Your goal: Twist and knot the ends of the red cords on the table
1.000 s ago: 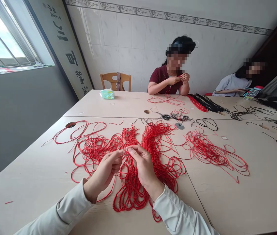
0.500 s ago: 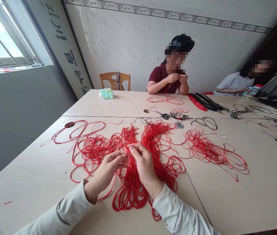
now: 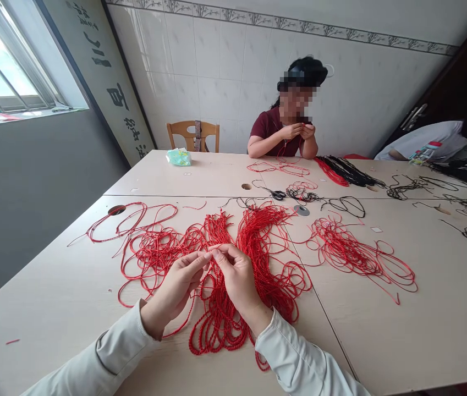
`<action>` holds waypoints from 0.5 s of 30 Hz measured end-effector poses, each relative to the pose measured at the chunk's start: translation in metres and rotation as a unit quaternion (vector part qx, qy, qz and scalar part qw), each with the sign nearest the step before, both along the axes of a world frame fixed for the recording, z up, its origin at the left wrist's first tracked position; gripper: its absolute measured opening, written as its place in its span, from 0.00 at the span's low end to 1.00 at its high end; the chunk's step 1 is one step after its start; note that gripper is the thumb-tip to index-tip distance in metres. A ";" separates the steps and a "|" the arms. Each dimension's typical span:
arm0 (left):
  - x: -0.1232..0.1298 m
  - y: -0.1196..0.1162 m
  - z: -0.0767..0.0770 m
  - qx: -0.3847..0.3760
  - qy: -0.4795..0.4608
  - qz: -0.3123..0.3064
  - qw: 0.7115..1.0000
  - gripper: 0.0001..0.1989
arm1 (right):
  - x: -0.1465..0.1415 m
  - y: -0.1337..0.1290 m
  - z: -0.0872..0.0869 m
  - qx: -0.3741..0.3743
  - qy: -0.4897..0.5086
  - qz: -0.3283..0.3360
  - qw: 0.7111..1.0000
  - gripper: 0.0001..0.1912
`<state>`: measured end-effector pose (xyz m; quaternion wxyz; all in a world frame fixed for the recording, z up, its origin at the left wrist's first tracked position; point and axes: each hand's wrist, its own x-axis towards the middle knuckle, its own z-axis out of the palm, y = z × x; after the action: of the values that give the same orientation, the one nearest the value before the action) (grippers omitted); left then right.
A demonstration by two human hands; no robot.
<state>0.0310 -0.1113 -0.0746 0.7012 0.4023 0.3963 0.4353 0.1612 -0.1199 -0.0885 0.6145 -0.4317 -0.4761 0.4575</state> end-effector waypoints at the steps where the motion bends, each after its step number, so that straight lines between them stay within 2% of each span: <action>1: 0.000 0.000 0.000 0.002 0.005 0.004 1.000 0.15 | 0.000 0.000 0.000 -0.001 -0.002 0.000 1.000 0.06; 8: -0.001 0.002 -0.003 0.005 0.020 0.040 0.999 0.11 | -0.001 -0.001 -0.002 -0.014 0.008 0.010 1.000 0.07; 11: 0.000 0.001 0.002 0.000 0.003 0.060 0.998 0.10 | -0.001 -0.003 -0.002 -0.023 0.010 0.011 1.000 0.07; 15: 0.002 -0.001 0.011 -0.001 0.003 0.054 0.999 0.11 | -0.001 -0.004 -0.001 -0.019 0.003 0.008 1.000 0.09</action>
<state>0.0326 -0.1120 -0.0635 0.6760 0.3810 0.4198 0.4708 0.1598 -0.1242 -0.0892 0.6038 -0.4379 -0.4692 0.4727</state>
